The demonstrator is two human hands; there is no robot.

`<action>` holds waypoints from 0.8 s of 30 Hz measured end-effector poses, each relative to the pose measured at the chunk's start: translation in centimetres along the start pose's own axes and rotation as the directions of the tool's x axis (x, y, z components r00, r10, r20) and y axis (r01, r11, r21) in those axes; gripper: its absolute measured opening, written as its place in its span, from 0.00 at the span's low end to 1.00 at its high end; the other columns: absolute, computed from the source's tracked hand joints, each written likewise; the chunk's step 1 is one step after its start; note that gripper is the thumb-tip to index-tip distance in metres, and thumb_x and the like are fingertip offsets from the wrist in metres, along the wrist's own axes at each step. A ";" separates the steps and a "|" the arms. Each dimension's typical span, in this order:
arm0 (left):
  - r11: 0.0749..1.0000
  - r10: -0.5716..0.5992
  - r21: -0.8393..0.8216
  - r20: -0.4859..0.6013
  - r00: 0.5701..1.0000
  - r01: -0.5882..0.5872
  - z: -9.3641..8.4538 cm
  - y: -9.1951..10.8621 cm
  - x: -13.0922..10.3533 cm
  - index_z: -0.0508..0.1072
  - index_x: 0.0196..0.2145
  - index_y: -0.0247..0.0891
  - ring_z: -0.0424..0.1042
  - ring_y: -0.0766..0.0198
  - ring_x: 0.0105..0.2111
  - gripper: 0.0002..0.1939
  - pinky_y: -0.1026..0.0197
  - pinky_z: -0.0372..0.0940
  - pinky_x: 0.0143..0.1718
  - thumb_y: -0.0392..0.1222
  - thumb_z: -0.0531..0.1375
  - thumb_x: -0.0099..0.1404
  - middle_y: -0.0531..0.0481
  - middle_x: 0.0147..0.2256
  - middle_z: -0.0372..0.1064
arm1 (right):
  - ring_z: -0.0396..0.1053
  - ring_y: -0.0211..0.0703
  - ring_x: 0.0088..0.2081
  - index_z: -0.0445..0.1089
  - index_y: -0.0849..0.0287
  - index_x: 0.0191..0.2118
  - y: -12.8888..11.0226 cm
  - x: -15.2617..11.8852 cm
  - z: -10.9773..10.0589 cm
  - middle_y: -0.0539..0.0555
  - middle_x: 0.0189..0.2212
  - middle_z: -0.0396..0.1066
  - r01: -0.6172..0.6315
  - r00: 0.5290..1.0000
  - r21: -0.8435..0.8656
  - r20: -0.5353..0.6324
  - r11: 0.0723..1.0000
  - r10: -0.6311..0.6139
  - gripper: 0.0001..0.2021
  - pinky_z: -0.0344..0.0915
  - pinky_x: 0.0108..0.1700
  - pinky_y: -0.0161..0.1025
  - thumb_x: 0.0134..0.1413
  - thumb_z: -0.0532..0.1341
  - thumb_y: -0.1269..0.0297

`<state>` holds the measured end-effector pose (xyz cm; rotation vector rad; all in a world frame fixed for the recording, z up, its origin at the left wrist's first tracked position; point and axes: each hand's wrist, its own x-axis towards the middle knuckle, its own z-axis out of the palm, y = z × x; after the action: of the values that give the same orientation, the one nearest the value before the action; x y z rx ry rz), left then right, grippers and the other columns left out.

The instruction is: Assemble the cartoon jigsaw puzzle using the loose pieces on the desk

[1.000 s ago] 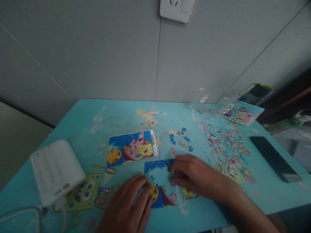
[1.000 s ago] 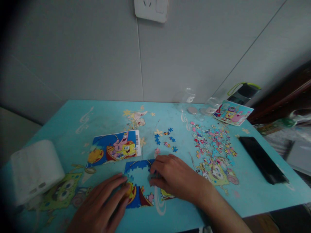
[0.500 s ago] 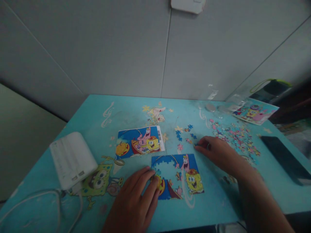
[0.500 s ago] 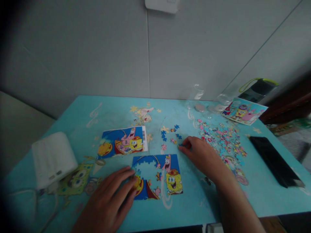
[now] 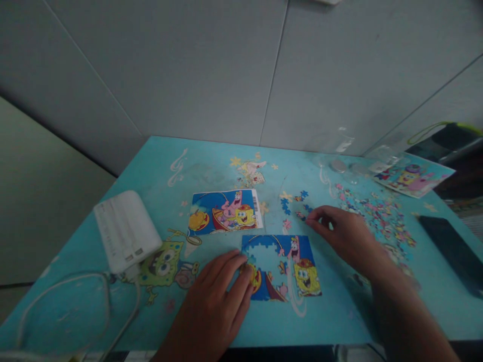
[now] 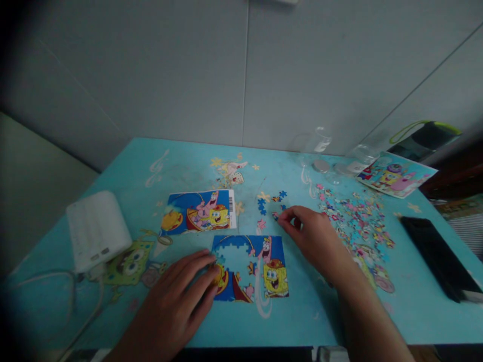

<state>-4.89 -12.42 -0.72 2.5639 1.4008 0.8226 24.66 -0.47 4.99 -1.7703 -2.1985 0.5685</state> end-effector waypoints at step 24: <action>0.999 -0.033 -0.033 0.006 0.999 0.033 -0.1 0.5 0.2 0.72 0.51 0.33 0.68 0.49 0.56 0.13 0.43 0.72 0.54 0.32 0.57 0.70 0.40 0.52 0.69 | 0.74 0.40 0.41 0.77 0.52 0.45 -6.0 0.0 4.7 0.50 0.39 0.78 0.316 0.913 0.341 0.144 0.885 -0.382 0.07 0.68 0.46 0.39 0.68 0.61 0.65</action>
<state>-4.55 -12.56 -0.38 2.5097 1.4122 0.8262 17.33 -2.16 3.55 -1.1613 -2.3293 0.9826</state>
